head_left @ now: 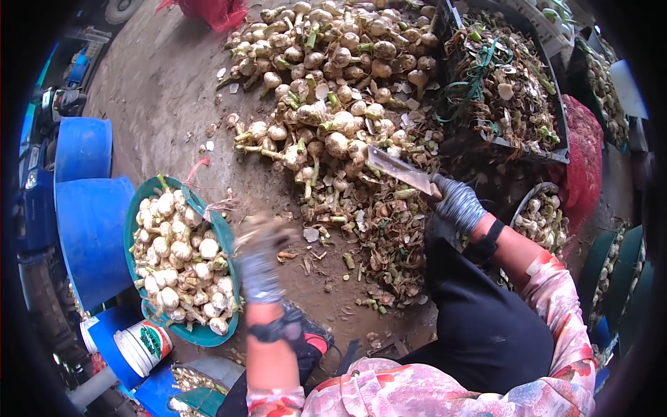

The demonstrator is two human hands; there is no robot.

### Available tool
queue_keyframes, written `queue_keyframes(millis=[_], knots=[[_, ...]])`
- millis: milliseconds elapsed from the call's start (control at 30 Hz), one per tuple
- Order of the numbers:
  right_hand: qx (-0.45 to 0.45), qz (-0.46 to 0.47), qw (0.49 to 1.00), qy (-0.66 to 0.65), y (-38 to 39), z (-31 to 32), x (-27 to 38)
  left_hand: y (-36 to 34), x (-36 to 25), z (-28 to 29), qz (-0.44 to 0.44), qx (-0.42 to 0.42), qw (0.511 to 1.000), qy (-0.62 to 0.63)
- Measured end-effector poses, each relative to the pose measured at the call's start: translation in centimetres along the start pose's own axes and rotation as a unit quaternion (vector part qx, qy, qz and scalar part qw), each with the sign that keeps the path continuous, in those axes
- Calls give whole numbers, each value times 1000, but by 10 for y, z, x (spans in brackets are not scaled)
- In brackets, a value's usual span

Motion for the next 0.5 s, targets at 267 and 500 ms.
queue_keyframes(millis=[267,500], knots=[[90,-31,995,14,17,5,2,-74,101,-120,-219,79,668,-707],[119,17,993,24,19,-3,21,-104,152,-56,-149,174,950,-213]])
Point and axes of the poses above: each hand's wrist, its own y-axis away from the middle knuckle, its own z-axis out of the back of the hand, x = y × z, the point moved 2 cm from there along -y, towards the middle knuckle, and after that the axes turned 11 degrees about -x, right-handed, at the moved point
